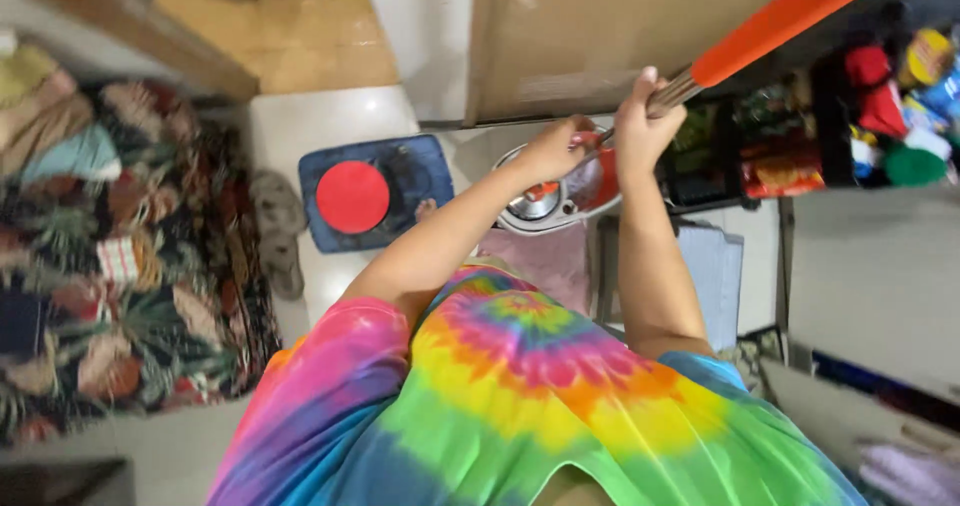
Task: Prepare a mop and bucket and mop the tiled floor in a bathroom.
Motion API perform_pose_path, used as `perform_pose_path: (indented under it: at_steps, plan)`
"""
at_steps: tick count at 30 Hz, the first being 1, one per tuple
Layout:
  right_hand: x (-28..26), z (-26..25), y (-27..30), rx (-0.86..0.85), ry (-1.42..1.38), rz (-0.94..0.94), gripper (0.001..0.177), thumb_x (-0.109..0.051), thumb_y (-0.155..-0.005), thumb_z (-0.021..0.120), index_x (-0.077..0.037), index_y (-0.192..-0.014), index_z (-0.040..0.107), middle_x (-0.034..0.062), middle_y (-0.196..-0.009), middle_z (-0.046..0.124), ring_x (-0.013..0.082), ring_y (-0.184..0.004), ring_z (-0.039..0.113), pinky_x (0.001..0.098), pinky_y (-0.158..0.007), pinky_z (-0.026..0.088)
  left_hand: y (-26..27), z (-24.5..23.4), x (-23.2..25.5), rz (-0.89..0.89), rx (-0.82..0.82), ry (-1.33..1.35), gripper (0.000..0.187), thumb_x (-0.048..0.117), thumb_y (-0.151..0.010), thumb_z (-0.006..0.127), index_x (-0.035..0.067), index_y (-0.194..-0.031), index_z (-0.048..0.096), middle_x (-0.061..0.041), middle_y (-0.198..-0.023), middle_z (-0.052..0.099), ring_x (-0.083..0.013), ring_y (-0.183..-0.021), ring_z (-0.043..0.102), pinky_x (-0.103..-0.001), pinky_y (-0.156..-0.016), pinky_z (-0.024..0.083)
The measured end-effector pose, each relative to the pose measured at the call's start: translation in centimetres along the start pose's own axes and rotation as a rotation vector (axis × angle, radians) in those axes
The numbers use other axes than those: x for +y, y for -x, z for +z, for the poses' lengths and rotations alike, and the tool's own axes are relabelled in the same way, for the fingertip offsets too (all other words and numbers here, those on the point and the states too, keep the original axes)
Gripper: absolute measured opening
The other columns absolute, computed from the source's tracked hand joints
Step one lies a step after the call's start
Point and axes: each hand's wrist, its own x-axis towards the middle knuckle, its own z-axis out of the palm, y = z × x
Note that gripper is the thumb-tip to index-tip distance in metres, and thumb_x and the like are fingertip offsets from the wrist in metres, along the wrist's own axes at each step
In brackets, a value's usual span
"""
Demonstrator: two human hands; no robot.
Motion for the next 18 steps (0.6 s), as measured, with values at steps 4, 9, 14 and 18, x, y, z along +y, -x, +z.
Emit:
perform_pose_path:
  at_steps: [4,9,14,18]
  plan:
    - [-1.4,2.0,-2.5,-0.012,0.012,-0.012,0.047,-0.024,-0.108,0.070,-0.010,-0.074,0.041,-0.0036,-0.056,0.043,0.0082,-0.046,0.042,0.0296,-0.042,0.036,2.1,-3.5,4.9,-0.064,-0.001,0.013,0.033,0.027,-0.092,0.070,0.009,-0.119,0.067,-0.016,-0.116,0.075,-0.0316,-0.110,0.072,-0.040,-0.093,0.055]
    - [-8.8,6.7,-5.0,-0.286,-0.184,0.036,0.032,-0.022,-0.110,0.071,-0.008,-0.103,0.044,0.0005,-0.064,0.048,0.0114,-0.050,0.046,0.0323,-0.047,0.038,2.0,-6.8,6.7,0.087,0.080,0.098,0.049,0.028,-0.087,0.078,0.005,-0.125,0.059,-0.017,-0.120,0.071,-0.0307,-0.114,0.068,-0.040,-0.097,0.052]
    - [-14.7,14.0,-5.8,-0.654,-0.347,0.109,0.033,-0.016,-0.123,0.070,-0.002,-0.109,0.043,0.0057,-0.066,0.045,0.0151,-0.049,0.040,0.0329,-0.047,0.033,4.0,-14.0,9.9,0.053,0.202,0.097,0.057,0.031,-0.086,0.083,0.004,-0.129,0.057,-0.014,-0.116,0.069,-0.0259,-0.109,0.068,-0.039,-0.099,0.052]
    - [-16.5,20.8,-4.7,-0.810,-0.322,0.031,0.033,-0.013,-0.121,0.064,-0.003,-0.095,0.046,0.0069,-0.059,0.045,0.0153,-0.046,0.040,0.0333,-0.050,0.035,6.4,-20.4,9.4,0.144,0.320,0.172,0.049,0.029,-0.090,0.081,0.006,-0.128,0.060,-0.011,-0.119,0.071,-0.0234,-0.113,0.068,-0.037,-0.103,0.053]
